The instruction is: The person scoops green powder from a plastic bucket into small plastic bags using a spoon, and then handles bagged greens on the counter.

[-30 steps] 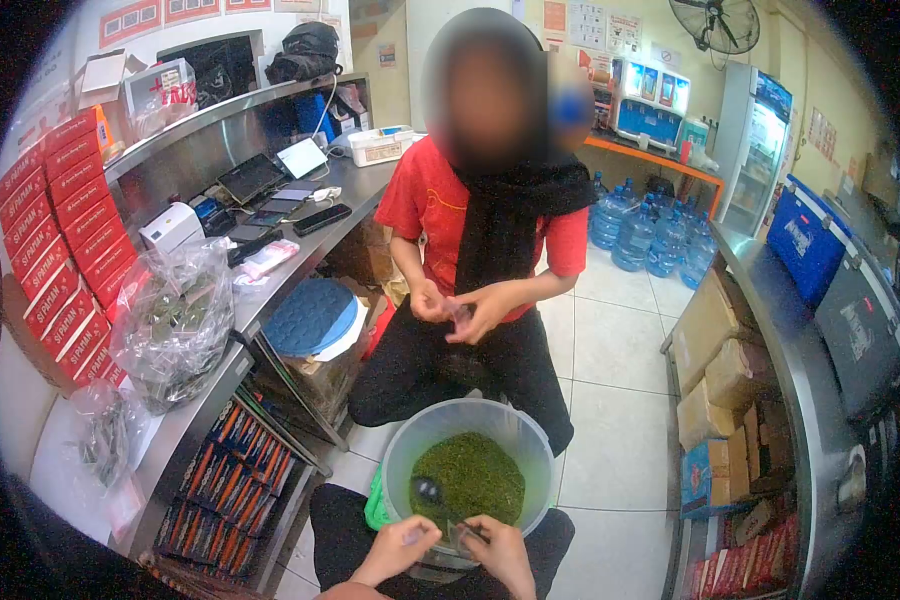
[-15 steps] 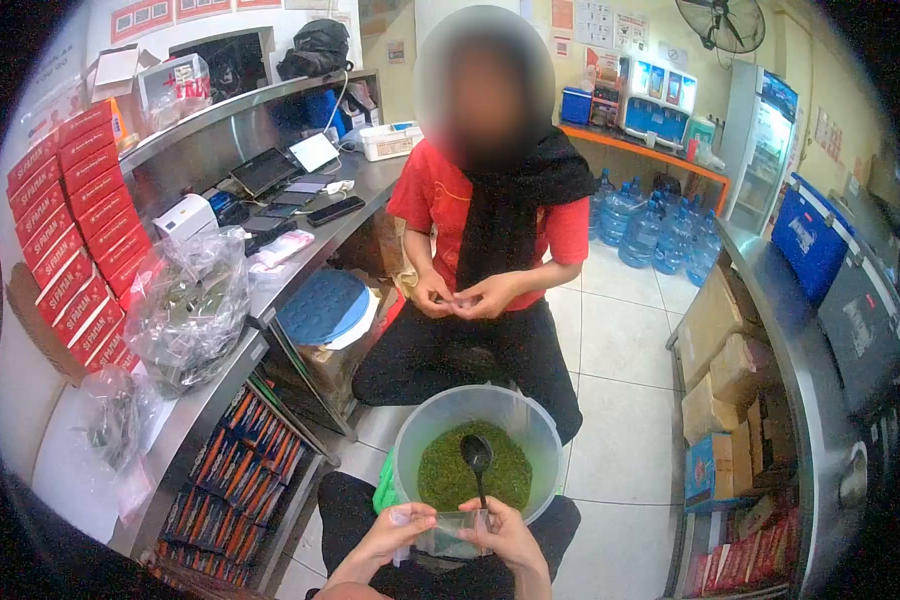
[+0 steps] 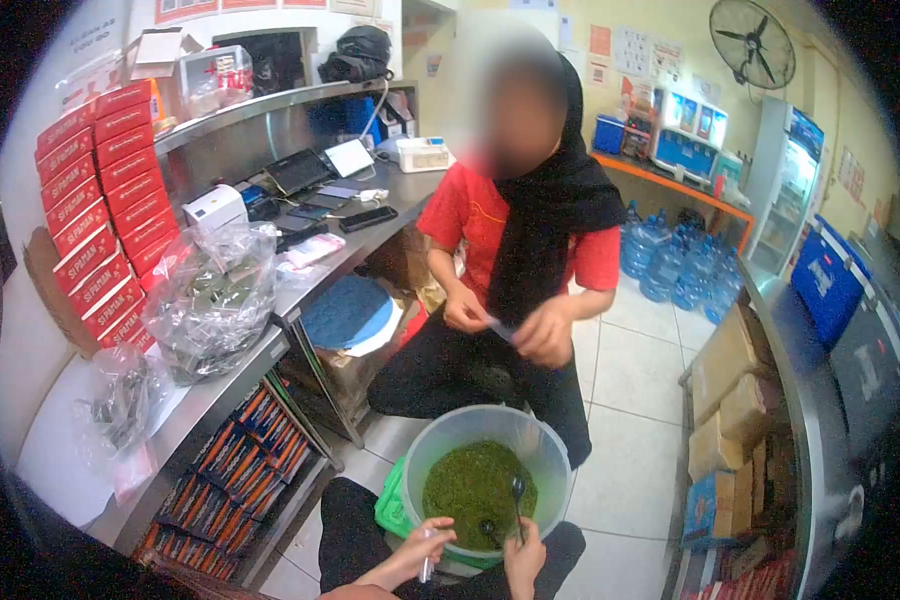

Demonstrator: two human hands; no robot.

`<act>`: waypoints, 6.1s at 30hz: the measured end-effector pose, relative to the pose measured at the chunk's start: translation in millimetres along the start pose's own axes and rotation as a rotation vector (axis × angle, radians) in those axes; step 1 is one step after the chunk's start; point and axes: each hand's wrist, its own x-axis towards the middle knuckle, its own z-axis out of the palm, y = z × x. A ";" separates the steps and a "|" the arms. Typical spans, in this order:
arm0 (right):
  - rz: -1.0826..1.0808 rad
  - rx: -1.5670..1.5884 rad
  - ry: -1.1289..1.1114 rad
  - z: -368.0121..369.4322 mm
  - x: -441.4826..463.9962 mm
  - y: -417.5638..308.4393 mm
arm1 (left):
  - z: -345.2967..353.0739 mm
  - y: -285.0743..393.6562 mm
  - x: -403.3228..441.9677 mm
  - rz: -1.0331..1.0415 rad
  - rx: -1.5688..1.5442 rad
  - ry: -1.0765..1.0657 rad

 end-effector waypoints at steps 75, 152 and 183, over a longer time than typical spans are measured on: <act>-0.181 0.398 -0.409 -46.9 -16.2 -94.3 | -10.9 -12.9 -10.4 0.302 0.494 -0.125; -0.058 0.514 -0.726 -25.6 -22.1 -107.3 | 1.2 36.1 -40.0 0.379 0.263 -0.046; -0.161 1.822 -0.871 -73.6 38.7 -66.0 | -14.1 42.5 -34.7 0.278 -0.021 0.140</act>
